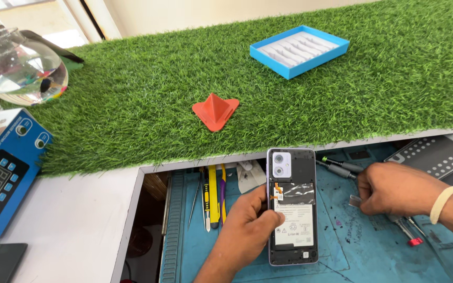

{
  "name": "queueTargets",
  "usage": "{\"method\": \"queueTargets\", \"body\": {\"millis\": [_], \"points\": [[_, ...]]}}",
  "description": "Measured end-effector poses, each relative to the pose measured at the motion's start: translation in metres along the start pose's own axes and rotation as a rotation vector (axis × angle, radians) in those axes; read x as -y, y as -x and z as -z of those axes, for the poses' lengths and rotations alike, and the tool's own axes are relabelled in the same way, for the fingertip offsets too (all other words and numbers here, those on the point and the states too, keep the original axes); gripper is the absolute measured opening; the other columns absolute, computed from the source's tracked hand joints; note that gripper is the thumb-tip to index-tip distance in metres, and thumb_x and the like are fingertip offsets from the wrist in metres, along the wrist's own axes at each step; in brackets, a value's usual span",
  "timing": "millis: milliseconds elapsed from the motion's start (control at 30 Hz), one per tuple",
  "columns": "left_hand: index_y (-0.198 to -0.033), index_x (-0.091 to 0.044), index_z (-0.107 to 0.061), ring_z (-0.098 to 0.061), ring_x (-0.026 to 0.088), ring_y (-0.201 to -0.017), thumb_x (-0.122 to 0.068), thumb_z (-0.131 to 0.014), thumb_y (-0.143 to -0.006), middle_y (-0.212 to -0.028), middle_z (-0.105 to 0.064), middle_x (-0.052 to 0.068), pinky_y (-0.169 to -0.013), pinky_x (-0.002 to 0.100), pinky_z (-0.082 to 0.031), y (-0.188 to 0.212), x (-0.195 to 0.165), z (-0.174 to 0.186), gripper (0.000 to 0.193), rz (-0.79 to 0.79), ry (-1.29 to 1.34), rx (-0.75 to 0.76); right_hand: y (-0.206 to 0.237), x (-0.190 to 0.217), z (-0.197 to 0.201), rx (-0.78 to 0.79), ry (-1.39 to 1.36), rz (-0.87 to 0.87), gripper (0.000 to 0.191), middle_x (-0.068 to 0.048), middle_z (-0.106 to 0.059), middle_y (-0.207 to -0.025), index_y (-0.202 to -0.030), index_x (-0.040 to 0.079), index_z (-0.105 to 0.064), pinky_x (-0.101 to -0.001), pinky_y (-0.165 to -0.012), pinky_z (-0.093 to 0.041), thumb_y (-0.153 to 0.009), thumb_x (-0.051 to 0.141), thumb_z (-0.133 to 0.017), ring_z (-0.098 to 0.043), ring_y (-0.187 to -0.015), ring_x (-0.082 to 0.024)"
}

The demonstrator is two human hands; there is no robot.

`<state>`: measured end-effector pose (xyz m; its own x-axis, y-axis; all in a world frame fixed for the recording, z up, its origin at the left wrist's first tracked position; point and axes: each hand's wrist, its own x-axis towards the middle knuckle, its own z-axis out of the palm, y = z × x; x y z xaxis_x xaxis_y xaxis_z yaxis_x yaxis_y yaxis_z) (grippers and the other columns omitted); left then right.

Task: The person uses a precision screwdriver to remove screws from the back of a disassembled smartphone, then applies a small amount of adhesive to the frame. The phone remains open with the battery and camera module visible throughout.

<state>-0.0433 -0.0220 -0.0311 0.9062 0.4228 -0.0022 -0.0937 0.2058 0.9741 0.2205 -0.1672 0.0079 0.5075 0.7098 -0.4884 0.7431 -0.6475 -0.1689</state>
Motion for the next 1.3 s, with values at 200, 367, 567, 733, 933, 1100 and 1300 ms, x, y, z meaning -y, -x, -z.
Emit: {"method": "queueTargets", "body": {"millis": [200,367,567,733,933,1100,1300], "points": [[-0.117,0.001,-0.068,-0.059,0.003,-0.081,0.003,-0.054,-0.089,-0.094,-0.069,-0.002,-0.075,0.021,-0.050,0.004,-0.013,-0.005,0.031,-0.013,-0.083,0.000,0.023,0.020,0.007,-0.031,0.059,0.013,0.025,-0.010,-0.070,-0.063,-0.070,0.008,-0.069,-0.0404,-0.069,-0.054,-0.071,0.028,-0.083,-0.071,-0.067,-0.025],[-0.113,-0.002,-0.072,-0.048,0.004,-0.068,0.000,-0.056,-0.088,-0.080,-0.061,-0.003,-0.060,0.025,-0.043,0.011,-0.028,-0.009,0.029,-0.043,-0.276,-0.064,0.028,0.015,-0.001,-0.098,0.149,-0.031,0.025,-0.006,-0.066,-0.063,-0.074,0.010,-0.068,-0.0349,-0.066,-0.049,-0.080,0.032,-0.079,-0.065,-0.066,-0.019],[-0.093,-0.001,-0.072,-0.056,0.017,-0.056,-0.005,-0.062,-0.081,-0.064,-0.058,0.010,-0.054,0.033,-0.045,0.011,-0.039,-0.012,0.017,-0.219,-0.641,-0.239,0.025,-0.018,-0.015,-0.330,-0.620,0.344,0.024,-0.012,-0.050,-0.070,-0.088,0.004,-0.059,-0.0372,-0.057,-0.037,-0.090,0.010,-0.082,-0.040,-0.066,-0.017],[-0.101,-0.008,-0.077,-0.059,0.025,-0.071,-0.007,-0.069,-0.076,-0.075,-0.059,0.007,-0.063,0.038,-0.045,0.012,-0.043,-0.013,0.027,-0.573,-0.958,-0.302,0.034,-0.025,-0.023,-0.491,-0.971,0.525,0.009,-0.011,-0.066,-0.093,-0.098,0.001,-0.066,-0.0329,-0.068,-0.053,-0.098,0.009,-0.070,-0.055,-0.078,-0.015],[-0.100,-0.024,-0.081,-0.059,0.021,-0.103,-0.008,-0.071,-0.079,-0.099,-0.066,-0.003,-0.089,0.045,-0.033,0.014,-0.045,-0.014,0.028,-0.763,-1.156,-0.294,0.037,0.019,-0.025,-0.464,-1.207,0.445,0.018,-0.014,-0.077,-0.107,-0.100,0.000,-0.064,-0.0363,-0.082,-0.057,-0.098,0.016,-0.056,-0.070,-0.091,-0.018],[-0.089,-0.030,-0.080,-0.049,0.033,-0.128,-0.003,-0.066,-0.068,-0.129,-0.062,0.003,-0.104,0.047,-0.028,0.017,-0.036,-0.017,0.037,-0.832,-1.171,-0.281,0.031,0.060,-0.030,-0.478,-1.172,0.549,0.020,-0.012,-0.078,-0.117,-0.096,0.003,-0.055,-0.0347,-0.088,-0.055,-0.101,0.022,-0.051,-0.069,-0.103,-0.017],[-0.095,-0.028,-0.082,-0.050,0.031,-0.122,0.002,-0.066,-0.066,-0.137,-0.055,0.007,-0.104,0.041,-0.043,0.016,-0.028,-0.022,0.046,-0.787,-1.061,-0.026,0.007,0.090,-0.033,-0.485,-1.169,0.738,0.014,-0.009,-0.071,-0.098,-0.102,0.008,-0.048,-0.0279,-0.079,-0.052,-0.102,0.022,-0.052,-0.063,-0.088,-0.010]]}}
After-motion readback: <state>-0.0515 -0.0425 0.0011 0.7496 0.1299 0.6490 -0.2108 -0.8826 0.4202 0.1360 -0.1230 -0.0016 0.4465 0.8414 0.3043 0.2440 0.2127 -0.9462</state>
